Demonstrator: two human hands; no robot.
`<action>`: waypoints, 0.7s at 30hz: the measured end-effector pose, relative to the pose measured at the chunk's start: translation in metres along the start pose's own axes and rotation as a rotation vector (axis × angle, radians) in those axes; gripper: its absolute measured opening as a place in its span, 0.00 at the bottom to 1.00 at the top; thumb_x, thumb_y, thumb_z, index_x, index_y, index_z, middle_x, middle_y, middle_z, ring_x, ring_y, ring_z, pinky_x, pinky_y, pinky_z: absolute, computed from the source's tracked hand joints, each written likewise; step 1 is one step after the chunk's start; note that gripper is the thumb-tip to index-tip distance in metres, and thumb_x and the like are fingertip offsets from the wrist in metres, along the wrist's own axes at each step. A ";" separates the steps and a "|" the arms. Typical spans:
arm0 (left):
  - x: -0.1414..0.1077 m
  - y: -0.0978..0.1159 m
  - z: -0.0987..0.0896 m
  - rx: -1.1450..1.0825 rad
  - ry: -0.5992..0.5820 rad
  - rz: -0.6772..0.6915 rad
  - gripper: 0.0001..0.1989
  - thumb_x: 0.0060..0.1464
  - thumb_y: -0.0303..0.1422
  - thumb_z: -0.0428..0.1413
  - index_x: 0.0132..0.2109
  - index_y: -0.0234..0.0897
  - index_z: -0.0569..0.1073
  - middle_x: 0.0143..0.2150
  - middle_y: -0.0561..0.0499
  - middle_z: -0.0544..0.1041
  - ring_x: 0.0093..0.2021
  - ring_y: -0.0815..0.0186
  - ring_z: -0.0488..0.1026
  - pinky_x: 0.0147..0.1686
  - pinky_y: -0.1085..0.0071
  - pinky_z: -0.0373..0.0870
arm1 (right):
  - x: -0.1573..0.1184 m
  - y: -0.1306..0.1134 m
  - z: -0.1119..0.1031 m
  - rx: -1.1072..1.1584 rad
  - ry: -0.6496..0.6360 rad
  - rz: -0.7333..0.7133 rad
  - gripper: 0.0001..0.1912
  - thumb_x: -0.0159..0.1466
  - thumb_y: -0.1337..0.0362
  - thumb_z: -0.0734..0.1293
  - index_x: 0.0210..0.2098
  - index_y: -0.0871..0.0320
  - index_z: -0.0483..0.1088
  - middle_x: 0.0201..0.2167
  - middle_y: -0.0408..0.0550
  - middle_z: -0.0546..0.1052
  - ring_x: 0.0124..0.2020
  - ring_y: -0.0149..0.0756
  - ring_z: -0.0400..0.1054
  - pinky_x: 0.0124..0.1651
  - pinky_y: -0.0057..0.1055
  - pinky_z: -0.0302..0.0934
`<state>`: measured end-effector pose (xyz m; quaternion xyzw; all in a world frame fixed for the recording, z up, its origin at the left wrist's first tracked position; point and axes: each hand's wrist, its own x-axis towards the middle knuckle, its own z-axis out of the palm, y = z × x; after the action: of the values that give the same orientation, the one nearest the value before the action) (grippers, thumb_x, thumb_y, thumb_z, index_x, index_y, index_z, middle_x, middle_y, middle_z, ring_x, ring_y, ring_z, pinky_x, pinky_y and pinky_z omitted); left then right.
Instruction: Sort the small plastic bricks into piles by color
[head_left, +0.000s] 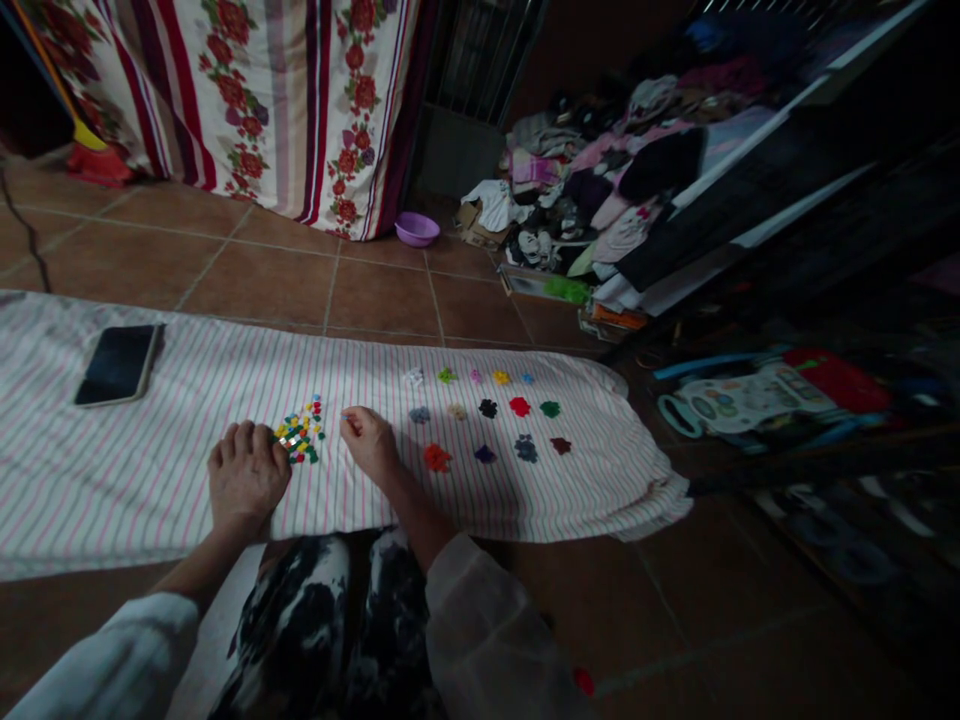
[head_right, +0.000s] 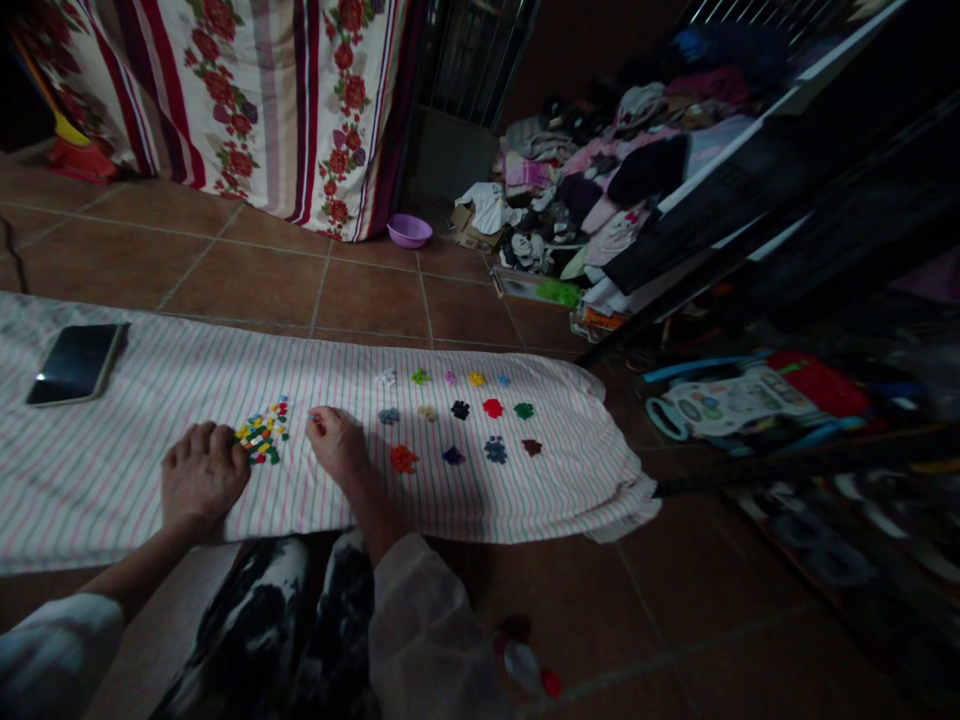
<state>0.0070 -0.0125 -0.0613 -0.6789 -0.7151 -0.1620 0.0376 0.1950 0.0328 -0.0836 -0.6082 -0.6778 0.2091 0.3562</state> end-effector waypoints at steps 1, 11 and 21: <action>0.000 0.000 0.000 -0.006 -0.002 -0.004 0.19 0.63 0.37 0.42 0.51 0.32 0.71 0.58 0.33 0.72 0.65 0.44 0.63 0.60 0.49 0.60 | 0.001 0.003 -0.006 -0.005 0.004 -0.012 0.09 0.66 0.66 0.65 0.44 0.53 0.76 0.39 0.45 0.82 0.39 0.34 0.77 0.46 0.27 0.68; 0.000 0.005 -0.009 -0.051 0.025 0.020 0.19 0.62 0.35 0.42 0.50 0.31 0.72 0.56 0.28 0.73 0.63 0.39 0.65 0.56 0.43 0.63 | 0.013 0.052 -0.064 -0.048 0.144 0.028 0.12 0.64 0.67 0.63 0.41 0.56 0.77 0.39 0.50 0.83 0.39 0.38 0.78 0.47 0.32 0.70; 0.000 0.003 -0.008 -0.036 0.003 0.018 0.19 0.64 0.37 0.41 0.48 0.31 0.71 0.57 0.27 0.73 0.63 0.38 0.67 0.56 0.43 0.65 | 0.009 0.100 -0.134 -0.051 0.290 0.126 0.15 0.63 0.63 0.62 0.41 0.58 0.78 0.37 0.53 0.83 0.37 0.39 0.77 0.45 0.34 0.71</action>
<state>0.0082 -0.0144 -0.0530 -0.6856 -0.7060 -0.1755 0.0276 0.3614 0.0385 -0.0646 -0.6823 -0.5848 0.1237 0.4210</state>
